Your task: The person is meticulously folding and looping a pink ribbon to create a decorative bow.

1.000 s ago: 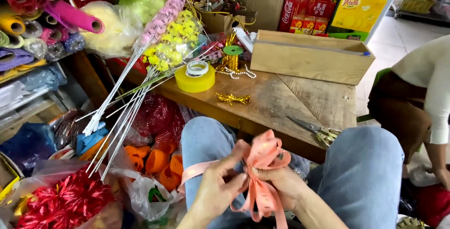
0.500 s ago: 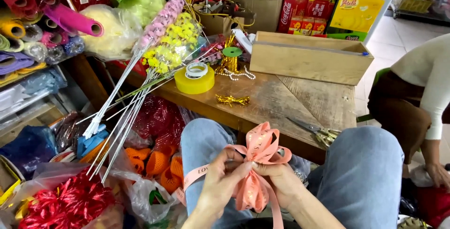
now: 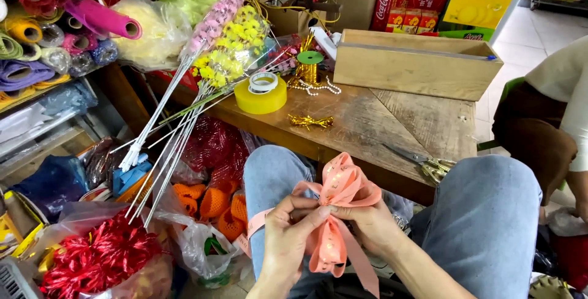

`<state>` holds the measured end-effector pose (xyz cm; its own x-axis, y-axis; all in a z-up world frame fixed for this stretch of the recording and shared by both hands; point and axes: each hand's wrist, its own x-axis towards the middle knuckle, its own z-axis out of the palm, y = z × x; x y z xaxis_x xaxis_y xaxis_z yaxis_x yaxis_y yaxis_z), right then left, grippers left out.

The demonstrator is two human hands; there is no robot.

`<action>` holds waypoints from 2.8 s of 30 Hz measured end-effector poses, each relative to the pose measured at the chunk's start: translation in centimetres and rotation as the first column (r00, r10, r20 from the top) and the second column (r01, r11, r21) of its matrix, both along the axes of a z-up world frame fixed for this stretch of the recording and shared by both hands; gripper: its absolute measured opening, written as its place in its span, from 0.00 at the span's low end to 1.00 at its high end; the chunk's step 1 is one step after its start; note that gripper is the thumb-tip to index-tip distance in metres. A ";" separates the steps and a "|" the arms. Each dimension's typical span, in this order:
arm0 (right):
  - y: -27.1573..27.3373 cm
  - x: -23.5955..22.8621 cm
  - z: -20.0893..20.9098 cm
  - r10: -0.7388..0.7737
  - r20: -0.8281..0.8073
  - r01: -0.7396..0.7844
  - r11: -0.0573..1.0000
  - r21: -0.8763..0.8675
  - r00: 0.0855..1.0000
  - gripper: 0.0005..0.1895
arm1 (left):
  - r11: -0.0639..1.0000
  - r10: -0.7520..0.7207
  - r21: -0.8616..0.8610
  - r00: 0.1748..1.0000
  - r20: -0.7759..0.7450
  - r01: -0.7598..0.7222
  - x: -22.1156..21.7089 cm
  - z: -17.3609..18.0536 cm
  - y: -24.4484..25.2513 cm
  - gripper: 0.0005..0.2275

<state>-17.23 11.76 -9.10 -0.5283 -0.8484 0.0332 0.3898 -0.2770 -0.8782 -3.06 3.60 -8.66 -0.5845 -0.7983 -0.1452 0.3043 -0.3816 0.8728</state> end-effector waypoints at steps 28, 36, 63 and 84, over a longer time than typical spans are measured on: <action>-1.8 -11.3 10.6 0.255 -0.397 0.042 0.796 0.604 0.882 0.24 | 0.746 0.245 -0.664 0.950 0.192 -0.058 0.0 6.2 -12.3 0.09; -7.5 -19.0 11.0 0.652 -0.582 0.324 0.484 0.813 0.486 0.24 | 0.758 0.410 -0.578 0.910 0.063 -0.302 -5.7 8.4 -24.3 0.12; -42.5 -35.8 -12.1 -0.402 0.055 0.387 0.904 0.179 0.914 0.11 | 0.779 0.586 -0.570 0.624 0.516 -0.260 -12.5 -7.4 -25.7 0.10; -23.0 -34.8 -0.7 0.226 -0.307 0.018 0.778 0.628 0.925 0.10 | 0.854 0.358 -0.474 0.905 0.232 -0.216 -12.1 -1.6 -21.8 0.07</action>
<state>-52.07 -11.22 -9.85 -0.4908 -0.7991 -0.3472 0.0211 0.3875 -0.9216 -15.19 -18.21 -10.30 -0.3030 -0.9455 0.1195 0.0373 0.1135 0.9928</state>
